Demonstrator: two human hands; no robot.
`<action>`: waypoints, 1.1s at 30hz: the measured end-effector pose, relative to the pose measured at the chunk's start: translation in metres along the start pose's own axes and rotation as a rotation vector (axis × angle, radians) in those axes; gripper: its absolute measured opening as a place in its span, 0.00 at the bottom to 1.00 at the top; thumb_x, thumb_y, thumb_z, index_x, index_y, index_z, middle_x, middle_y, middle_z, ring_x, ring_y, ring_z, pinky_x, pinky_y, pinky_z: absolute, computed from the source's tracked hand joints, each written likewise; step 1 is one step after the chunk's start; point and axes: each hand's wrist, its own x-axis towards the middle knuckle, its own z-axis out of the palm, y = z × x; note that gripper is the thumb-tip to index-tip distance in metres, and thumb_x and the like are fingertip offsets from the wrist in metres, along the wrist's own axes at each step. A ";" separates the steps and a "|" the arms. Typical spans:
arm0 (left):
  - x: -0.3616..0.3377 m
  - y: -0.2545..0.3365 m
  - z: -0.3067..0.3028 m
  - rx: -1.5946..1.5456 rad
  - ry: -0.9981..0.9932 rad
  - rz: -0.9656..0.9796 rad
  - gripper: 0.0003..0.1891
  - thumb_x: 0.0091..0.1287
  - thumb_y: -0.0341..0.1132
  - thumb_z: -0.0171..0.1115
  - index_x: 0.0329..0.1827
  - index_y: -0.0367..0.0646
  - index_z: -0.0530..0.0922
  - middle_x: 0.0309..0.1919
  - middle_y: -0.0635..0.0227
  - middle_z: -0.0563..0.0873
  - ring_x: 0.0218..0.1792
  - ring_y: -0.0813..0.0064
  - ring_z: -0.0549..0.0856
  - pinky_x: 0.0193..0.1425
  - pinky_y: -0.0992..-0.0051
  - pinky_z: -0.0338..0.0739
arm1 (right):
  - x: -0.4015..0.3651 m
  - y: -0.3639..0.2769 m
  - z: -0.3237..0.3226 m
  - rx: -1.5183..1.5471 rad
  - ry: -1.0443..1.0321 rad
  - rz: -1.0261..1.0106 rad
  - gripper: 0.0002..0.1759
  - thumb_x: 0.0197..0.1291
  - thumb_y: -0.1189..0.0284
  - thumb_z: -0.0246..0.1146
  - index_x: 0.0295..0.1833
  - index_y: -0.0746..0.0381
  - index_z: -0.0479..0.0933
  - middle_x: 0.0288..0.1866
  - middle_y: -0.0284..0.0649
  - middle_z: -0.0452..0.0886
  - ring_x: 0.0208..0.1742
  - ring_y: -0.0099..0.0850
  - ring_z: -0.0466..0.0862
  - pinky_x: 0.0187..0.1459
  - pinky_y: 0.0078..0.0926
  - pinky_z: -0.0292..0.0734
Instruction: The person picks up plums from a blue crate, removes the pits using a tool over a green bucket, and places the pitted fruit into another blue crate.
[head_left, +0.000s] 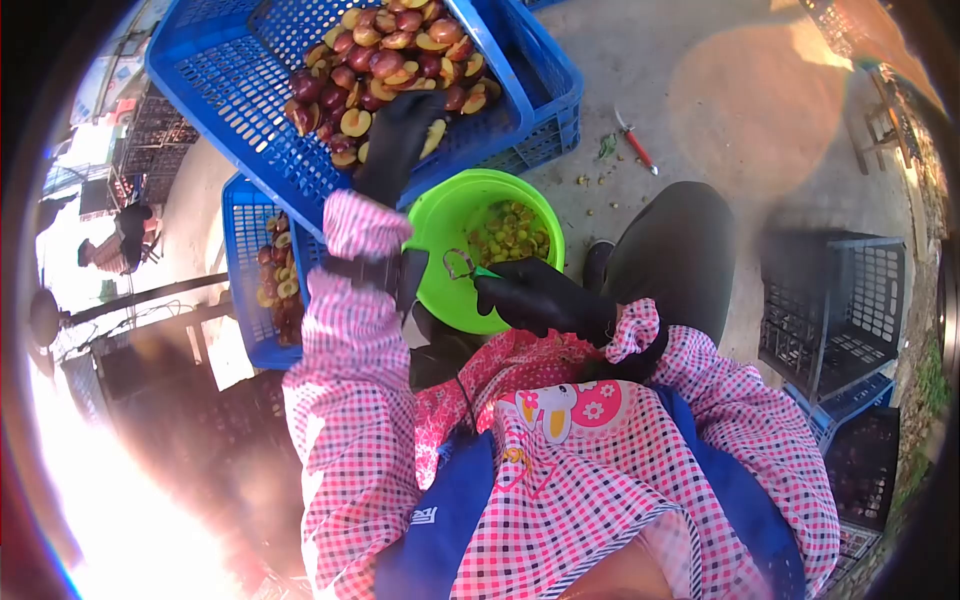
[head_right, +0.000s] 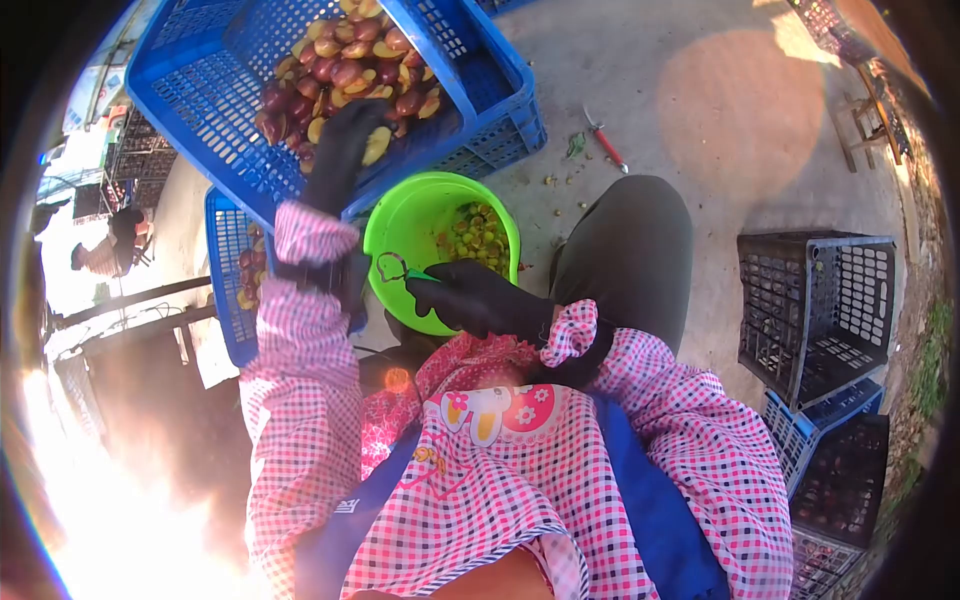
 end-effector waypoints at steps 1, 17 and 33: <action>0.016 0.006 0.006 0.040 -0.155 -0.165 0.23 0.68 0.50 0.59 0.55 0.40 0.82 0.55 0.53 0.84 0.56 0.58 0.84 0.59 0.68 0.78 | 0.002 0.002 -0.003 0.071 -0.001 0.027 0.25 0.70 0.49 0.55 0.40 0.62 0.80 0.23 0.30 0.73 0.22 0.19 0.69 0.25 0.21 0.63; 0.006 0.000 0.005 -0.473 -0.128 0.038 0.20 0.70 0.44 0.57 0.56 0.38 0.78 0.45 0.55 0.86 0.42 0.61 0.87 0.46 0.67 0.82 | 0.013 0.017 -0.010 -0.236 0.577 -0.256 0.21 0.68 0.54 0.58 0.47 0.62 0.77 0.29 0.43 0.82 0.27 0.36 0.83 0.30 0.36 0.76; -0.158 0.114 0.026 -1.053 0.172 -0.591 0.24 0.79 0.52 0.45 0.58 0.37 0.75 0.46 0.64 0.82 0.47 0.73 0.84 0.52 0.73 0.80 | 0.011 0.031 0.005 -0.686 0.604 -0.586 0.23 0.67 0.53 0.60 0.40 0.66 0.78 0.22 0.51 0.80 0.25 0.51 0.82 0.30 0.47 0.76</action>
